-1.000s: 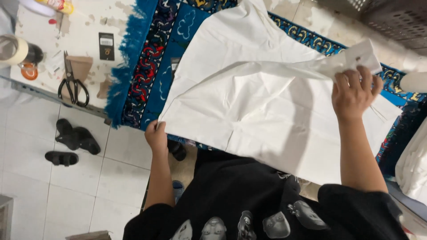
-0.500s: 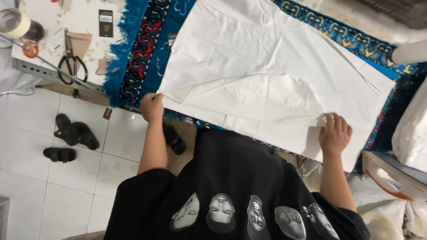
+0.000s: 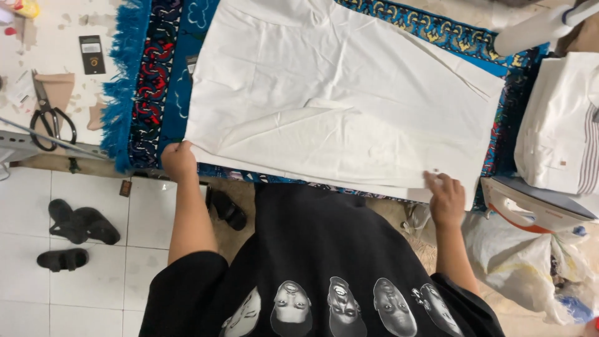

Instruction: Ironing and folding a white garment on a pressing table using an iron and spray bottle.

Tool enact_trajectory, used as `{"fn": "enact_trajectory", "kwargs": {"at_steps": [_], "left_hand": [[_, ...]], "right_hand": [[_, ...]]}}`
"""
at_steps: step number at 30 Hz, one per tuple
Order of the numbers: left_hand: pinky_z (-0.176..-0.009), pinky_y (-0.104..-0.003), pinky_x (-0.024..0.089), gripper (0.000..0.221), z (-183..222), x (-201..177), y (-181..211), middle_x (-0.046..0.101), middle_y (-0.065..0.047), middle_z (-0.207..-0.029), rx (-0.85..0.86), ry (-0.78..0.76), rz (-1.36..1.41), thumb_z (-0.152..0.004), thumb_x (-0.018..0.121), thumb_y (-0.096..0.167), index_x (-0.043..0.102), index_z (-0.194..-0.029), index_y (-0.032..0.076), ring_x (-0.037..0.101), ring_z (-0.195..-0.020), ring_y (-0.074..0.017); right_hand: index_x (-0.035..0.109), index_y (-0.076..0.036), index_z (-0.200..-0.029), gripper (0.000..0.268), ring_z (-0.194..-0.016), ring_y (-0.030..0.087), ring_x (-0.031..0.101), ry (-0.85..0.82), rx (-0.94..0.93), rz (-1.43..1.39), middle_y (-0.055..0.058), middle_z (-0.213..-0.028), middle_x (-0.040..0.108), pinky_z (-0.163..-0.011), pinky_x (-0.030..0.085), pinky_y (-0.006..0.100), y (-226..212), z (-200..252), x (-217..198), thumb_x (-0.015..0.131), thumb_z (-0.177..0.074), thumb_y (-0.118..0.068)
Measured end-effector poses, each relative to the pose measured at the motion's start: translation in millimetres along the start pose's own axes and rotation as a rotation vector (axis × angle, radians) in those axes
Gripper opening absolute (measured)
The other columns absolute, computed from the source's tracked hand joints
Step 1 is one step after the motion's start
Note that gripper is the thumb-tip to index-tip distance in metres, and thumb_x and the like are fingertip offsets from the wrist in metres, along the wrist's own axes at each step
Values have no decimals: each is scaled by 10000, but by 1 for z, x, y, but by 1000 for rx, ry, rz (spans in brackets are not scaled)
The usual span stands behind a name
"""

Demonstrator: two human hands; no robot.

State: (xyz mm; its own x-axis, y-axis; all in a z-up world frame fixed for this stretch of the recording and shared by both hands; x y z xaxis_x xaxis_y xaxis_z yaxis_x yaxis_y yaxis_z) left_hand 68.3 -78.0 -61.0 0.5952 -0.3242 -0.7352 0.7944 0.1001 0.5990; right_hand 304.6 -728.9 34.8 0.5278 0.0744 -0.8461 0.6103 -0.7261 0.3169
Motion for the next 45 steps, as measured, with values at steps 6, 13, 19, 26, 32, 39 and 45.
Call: {"fn": "enact_trajectory", "kwargs": {"at_steps": [6,13,19,26,32,39,45], "left_hand": [[-782,-483,559,268,-13,9,-14,719,-118,-921,28,35,-58,-832,688,336,775,-986,135,715,-913,-368],[-819,-481,559,304,1,17,-15,642,-147,-1033,70,74,39,-1003,613,313,664,-1155,55,680,-970,-332],[-918,-578,549,427,54,-10,32,523,-215,-1151,259,37,-35,-996,775,182,513,-1252,-38,597,-1142,-427],[-1176,-665,119,790,135,16,90,254,-320,-1633,964,39,-274,-903,765,265,443,-1593,52,251,-1489,-517],[-1232,-577,79,512,181,93,110,327,-150,-1675,1364,-274,-318,-1077,522,332,488,-1574,214,261,-1553,-320],[-1261,-536,-9,567,156,114,100,251,-52,-1713,1306,-371,-464,-1076,459,465,409,-1611,282,197,-1583,-251],[-1232,-631,33,654,180,116,122,345,-151,-1663,1297,-275,-407,-947,606,432,496,-1548,199,278,-1547,-340]], "right_hand": [[638,-387,-1417,786,-999,280,718,-517,210,-41,88,-1199,656,-830,569,375,-8,43,24,789,-743,-12],[299,-137,-1652,693,-1573,357,132,-593,639,-302,196,-1712,144,-1243,161,539,-37,34,38,421,-1050,-457],[184,-151,-1688,747,-1591,383,34,-794,733,-422,195,-1734,41,-1270,60,597,-42,41,48,325,-1064,-538],[286,-127,-1677,767,-1556,411,5,-384,513,-312,234,-1710,65,-1216,-5,577,-53,30,41,515,-1000,-404],[315,-11,-1661,722,-1564,399,72,-389,652,-288,249,-1705,136,-1224,-28,547,-67,19,77,429,-1073,-414],[261,-77,-1670,766,-1580,402,87,-658,815,-370,209,-1721,143,-1261,77,595,-63,3,63,348,-1040,-504],[250,-93,-1675,770,-1586,383,74,-655,816,-417,198,-1727,127,-1259,65,586,-61,5,60,361,-1041,-516]]}}
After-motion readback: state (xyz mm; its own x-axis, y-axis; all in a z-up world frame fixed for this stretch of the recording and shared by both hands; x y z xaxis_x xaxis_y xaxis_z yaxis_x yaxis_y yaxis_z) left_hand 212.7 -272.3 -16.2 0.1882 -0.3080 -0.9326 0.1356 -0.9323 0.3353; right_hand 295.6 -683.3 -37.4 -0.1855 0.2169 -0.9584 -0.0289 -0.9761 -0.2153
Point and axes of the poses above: each hand's wrist, its own z-axis away from the middle knuckle, its own x-axis out of the palm, y = z × x, the point moved 4 cm from there along -z, towards the middle knuckle
